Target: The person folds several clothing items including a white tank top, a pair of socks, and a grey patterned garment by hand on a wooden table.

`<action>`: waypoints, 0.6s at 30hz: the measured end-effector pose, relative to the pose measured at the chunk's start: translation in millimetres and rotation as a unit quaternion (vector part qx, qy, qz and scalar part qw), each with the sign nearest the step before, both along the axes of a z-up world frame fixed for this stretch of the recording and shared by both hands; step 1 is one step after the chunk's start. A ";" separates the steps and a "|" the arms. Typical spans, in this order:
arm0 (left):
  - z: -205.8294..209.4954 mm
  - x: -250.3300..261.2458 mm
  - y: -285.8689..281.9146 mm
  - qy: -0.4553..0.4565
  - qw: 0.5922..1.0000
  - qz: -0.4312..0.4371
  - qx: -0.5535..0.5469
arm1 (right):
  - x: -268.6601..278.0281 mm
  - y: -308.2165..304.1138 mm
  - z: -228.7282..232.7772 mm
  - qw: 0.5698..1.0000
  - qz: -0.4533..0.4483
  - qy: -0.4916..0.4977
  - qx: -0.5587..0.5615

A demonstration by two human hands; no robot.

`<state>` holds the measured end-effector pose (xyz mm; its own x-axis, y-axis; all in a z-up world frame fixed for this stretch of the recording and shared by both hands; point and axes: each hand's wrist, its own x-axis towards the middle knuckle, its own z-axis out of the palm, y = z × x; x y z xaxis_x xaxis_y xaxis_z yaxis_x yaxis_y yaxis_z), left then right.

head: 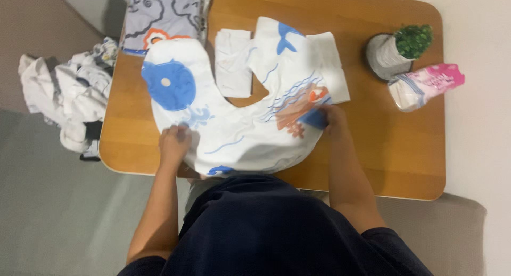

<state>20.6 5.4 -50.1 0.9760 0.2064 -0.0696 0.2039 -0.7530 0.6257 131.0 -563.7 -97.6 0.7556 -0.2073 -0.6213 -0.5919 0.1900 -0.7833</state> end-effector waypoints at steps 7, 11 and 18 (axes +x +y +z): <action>22.8 66.1 18.9 -0.164 0.986 0.004 -0.009 | 18.0 17.3 16.5 0.988 -0.034 0.074 0.129; 26.2 100.0 6.4 -0.121 0.979 -0.001 -0.166 | 1.6 48.9 54.5 0.997 -0.063 0.005 0.054; 43.2 111.2 -8.0 0.096 0.748 0.045 -0.655 | -22.2 205.5 136.0 0.778 0.280 -0.465 -0.316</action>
<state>131.8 -2.7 -6.9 0.9085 -0.0971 -0.4064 0.3970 0.5039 0.7671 108.8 -358.2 38.4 0.8995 0.2744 0.3400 0.4351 -0.4914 -0.7545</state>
